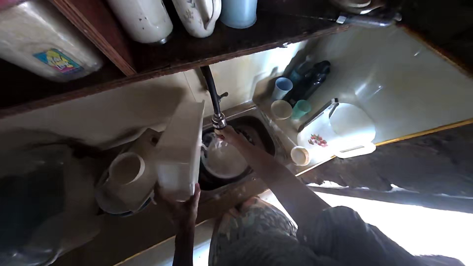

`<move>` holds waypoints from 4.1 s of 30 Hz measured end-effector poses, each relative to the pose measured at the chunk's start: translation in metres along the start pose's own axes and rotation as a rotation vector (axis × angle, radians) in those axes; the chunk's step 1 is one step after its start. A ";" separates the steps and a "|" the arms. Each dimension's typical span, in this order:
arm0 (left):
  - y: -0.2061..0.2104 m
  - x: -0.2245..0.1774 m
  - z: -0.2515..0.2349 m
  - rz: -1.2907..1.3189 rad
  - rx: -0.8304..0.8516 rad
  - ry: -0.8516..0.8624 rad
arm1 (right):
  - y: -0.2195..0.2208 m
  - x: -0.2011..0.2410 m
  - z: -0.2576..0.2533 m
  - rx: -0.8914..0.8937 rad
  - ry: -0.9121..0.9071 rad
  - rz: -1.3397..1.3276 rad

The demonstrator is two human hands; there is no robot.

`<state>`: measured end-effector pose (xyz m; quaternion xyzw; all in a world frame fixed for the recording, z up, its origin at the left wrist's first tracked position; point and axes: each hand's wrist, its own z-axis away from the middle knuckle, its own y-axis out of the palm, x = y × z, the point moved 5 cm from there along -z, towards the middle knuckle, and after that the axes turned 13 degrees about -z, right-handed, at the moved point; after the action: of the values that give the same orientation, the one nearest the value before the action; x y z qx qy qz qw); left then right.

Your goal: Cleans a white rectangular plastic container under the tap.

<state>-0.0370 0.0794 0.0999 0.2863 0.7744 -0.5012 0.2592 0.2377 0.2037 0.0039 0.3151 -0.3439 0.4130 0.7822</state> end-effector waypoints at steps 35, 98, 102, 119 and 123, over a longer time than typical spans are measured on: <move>0.102 -0.025 0.056 0.535 0.888 -0.638 | -0.303 -0.074 0.136 -0.300 0.304 1.062; 0.106 -0.006 0.145 0.612 0.519 -0.835 | -0.023 -0.140 0.201 0.678 -0.319 0.922; 0.086 -0.007 0.151 0.563 0.278 -0.931 | -0.044 -0.148 0.201 0.989 -0.444 1.170; 0.069 0.016 0.132 0.371 0.137 -0.922 | -0.021 -0.103 0.122 0.843 -0.474 1.424; 0.076 0.013 0.124 0.399 0.160 -0.925 | -0.011 -0.100 0.112 0.542 -0.293 1.487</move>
<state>0.0214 -0.0071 -0.0023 0.1958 0.4682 -0.5739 0.6427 0.1735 0.0687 -0.0145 0.2338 -0.4507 0.8492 0.1455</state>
